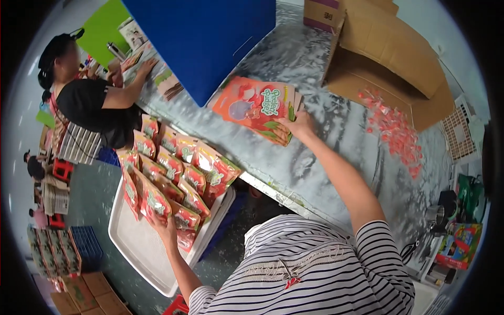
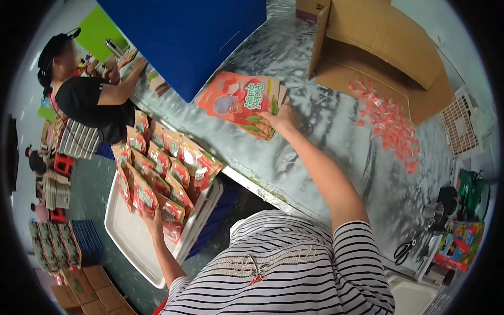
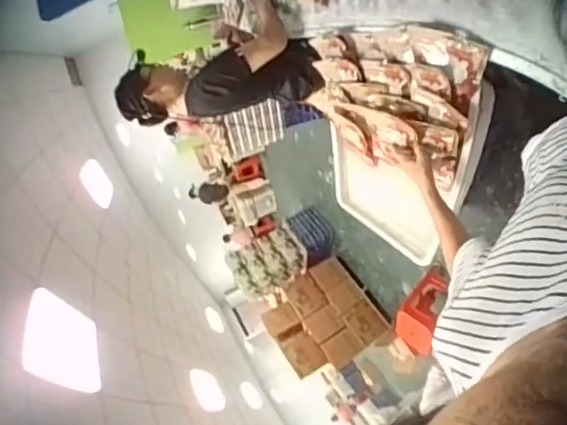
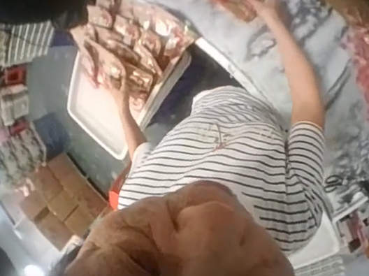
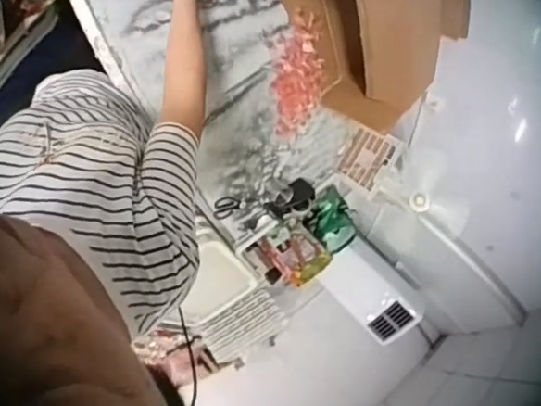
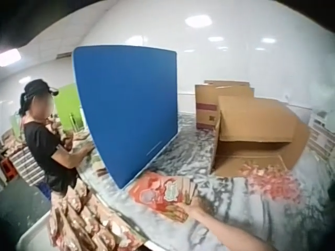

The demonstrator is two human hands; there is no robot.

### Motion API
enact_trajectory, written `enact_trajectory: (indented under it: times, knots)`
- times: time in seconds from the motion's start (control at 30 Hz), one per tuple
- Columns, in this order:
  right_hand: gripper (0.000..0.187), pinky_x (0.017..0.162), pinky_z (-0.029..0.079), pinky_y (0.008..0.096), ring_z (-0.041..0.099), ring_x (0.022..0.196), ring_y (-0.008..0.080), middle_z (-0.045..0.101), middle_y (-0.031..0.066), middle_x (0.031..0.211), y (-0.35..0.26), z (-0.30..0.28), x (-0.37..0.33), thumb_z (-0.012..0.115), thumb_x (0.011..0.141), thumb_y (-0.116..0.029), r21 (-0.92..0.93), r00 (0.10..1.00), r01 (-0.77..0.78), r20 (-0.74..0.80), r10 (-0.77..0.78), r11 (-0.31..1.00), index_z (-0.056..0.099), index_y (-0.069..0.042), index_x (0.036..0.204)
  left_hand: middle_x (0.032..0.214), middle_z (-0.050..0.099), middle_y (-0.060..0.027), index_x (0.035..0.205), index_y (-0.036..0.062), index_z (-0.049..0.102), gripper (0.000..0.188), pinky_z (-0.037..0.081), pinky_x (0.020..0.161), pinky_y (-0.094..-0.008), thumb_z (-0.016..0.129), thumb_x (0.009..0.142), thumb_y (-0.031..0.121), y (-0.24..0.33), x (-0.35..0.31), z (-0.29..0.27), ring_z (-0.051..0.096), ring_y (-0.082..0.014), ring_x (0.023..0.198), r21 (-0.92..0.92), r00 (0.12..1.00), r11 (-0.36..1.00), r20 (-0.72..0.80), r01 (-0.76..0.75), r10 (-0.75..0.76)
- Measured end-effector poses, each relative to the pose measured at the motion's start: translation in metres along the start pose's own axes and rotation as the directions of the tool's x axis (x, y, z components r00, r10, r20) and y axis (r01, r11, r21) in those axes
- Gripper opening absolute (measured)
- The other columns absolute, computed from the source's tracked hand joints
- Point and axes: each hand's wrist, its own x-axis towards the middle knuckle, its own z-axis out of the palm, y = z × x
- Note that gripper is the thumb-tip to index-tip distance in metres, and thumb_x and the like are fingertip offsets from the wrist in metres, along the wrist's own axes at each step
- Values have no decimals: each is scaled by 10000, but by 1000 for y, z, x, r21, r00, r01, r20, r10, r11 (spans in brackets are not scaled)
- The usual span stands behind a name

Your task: Picking up individual candies and placing them into retail bags for packaging.

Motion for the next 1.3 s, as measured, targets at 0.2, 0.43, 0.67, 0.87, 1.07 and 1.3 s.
enact_trajectory:
  times: [0.2, 0.43, 0.67, 0.87, 1.07, 1.3]
  knots:
    - [367, 555, 531, 340, 656, 620, 208, 677, 115, 720, 12, -7, -1, 717, 801, -366, 240, 941, -328, 166, 294, 914, 682, -11, 887, 1520, 107, -268, 1435, 35, 325, 725, 201, 1132, -457, 597, 768, -45, 98, -7, 1, 173, -424, 1397, 214, 944, 962, -246, -168, 219]
    - [333, 445, 474, 251, 541, 507, 95, 647, 45, 704, 13, -52, -20, 580, 941, -300, 289, 899, -437, 173, 403, 852, 659, 9, 842, 1486, 212, -287, 1381, 27, 395, 592, 216, 1112, -500, 612, 830, 26, 190, -12, 35, 237, -451, 1374, 205, 851, 844, -80, -495, 518]
    - [267, 460, 435, 236, 533, 500, 78, 612, 19, 646, 16, -120, -123, 580, 943, -232, 666, 925, -324, 371, 79, 672, 646, -9, 813, 1445, 313, -251, 1336, 26, 435, 572, 269, 1100, -484, 598, 794, -55, 317, -68, 89, 258, -436, 1365, -323, 515, 563, 227, -761, 827]
    - [215, 449, 417, 244, 537, 493, 76, 595, 28, 587, 19, -154, -202, 602, 906, -152, 405, 944, -215, 320, 83, 889, 596, 2, 757, 1448, 355, -192, 1310, 23, 476, 590, 226, 1113, -549, 593, 735, -36, 382, -88, 125, 295, -440, 1348, -413, 94, 236, 335, -880, 938]
    - [255, 452, 375, 365, 500, 466, 286, 519, 162, 585, 14, -160, -223, 654, 863, -157, 260, 980, 143, 96, -173, 955, 545, 11, 704, 1266, 508, -177, 1220, 24, 569, 497, 292, 1083, -570, 618, 730, 90, 384, -80, 130, 390, -410, 1295, -391, -149, -22, 299, -920, 943]
    - [285, 449, 377, 371, 505, 470, 295, 506, 150, 568, 6, -164, -220, 686, 841, -159, 221, 958, 261, 64, -281, 940, 522, 14, 684, 1193, 533, -159, 1077, 12, 603, 373, 347, 1058, -503, 565, 743, 171, 386, -78, 122, 457, -361, 1233, -421, -269, -154, 228, -894, 936]
